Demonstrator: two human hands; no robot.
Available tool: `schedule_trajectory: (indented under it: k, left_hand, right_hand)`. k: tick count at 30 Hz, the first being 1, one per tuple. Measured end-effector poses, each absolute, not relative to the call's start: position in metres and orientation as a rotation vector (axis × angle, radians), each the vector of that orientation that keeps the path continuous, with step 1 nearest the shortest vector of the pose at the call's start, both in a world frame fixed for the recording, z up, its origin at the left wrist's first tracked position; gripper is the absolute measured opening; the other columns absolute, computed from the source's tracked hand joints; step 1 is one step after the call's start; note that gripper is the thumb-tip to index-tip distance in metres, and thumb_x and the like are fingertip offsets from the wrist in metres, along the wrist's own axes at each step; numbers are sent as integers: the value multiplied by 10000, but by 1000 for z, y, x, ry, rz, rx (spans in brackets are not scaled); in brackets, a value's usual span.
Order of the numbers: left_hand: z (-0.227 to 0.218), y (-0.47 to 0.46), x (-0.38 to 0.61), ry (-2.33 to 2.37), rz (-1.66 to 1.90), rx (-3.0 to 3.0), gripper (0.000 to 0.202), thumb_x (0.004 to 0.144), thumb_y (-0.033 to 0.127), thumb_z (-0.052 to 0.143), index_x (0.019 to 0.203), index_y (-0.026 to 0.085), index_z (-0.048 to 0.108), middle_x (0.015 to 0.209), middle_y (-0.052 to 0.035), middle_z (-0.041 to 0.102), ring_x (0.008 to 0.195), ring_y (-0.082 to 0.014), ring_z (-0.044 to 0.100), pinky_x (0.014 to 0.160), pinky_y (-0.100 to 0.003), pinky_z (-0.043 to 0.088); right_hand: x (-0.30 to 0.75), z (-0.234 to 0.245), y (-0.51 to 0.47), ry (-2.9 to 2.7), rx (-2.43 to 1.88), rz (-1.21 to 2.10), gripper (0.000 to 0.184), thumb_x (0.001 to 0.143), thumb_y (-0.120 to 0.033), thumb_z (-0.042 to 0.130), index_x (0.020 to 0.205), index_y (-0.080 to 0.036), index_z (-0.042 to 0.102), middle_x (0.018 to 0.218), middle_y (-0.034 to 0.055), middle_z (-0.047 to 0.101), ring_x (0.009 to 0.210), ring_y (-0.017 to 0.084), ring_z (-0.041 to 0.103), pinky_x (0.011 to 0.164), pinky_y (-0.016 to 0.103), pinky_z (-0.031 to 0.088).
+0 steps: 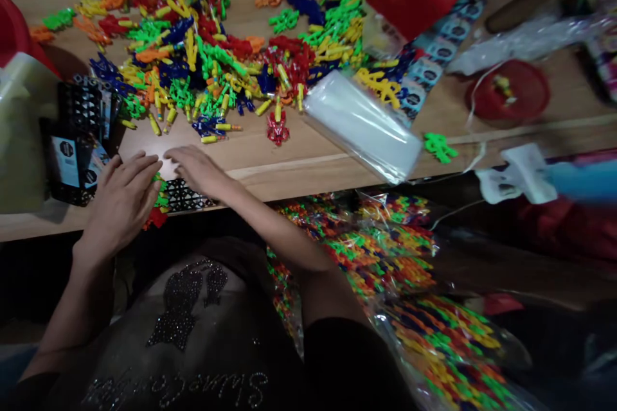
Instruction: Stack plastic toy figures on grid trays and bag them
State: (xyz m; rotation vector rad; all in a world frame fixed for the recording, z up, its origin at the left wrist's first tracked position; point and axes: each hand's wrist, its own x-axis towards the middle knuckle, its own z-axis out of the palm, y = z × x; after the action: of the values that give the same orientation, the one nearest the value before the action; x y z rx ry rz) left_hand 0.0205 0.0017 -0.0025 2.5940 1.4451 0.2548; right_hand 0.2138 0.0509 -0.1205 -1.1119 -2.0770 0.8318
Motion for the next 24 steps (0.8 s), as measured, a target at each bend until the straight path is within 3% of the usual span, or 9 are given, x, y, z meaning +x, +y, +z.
schedule_trajectory:
  k: [6,11,16,21,24]
  left_hand:
    - [-6,2,12,1532,310,2565,429,1112,310,402,1412,145,660,1459,-165,703,1479,-311,583,1283,-607,398]
    - [-3,-2,11,1541,270,2617,421,1128,355,413,1470,179,586,1597,-176,589,1593,-346,441,1322,-719,246]
    - [-1,-1,15,1506,258,2593,410,1127,290,399,1493,200,561,1625,-145,569,1615,-277,413,1349,-594,280]
    - [-4,3,18,1517,212,2575,417,1112,246,402,1489,206,576,1616,-104,589,1605,-241,432,1346,-524,297]
    - [-6,3,18,1506,211,2595,426,1106,231,409,1499,187,568,1609,-105,597,1603,-242,435,1340,-514,307]
  right_hand:
    - [295,-105,85,-2052,-1687,414,311,966,-26,496,1174,-139,698,1194,184,717,1164,338,603,1050,515,497]
    - [296,-114,94,-2043,-1742,441,388,924,-56,548,1299,-105,634,1212,215,703,1149,358,619,1035,549,518]
    - [265,-107,60,-1940,-1377,675,493,966,-126,497,1458,-147,517,1370,192,649,1256,317,623,1111,534,518]
    - [216,-109,5,-1900,-1145,1106,322,992,-211,539,1310,-177,579,1196,138,712,1084,287,698,1008,488,590]
    - [197,-121,-16,-1957,-1158,1135,432,922,-102,504,1351,-143,526,1148,152,709,1044,295,700,965,494,607]
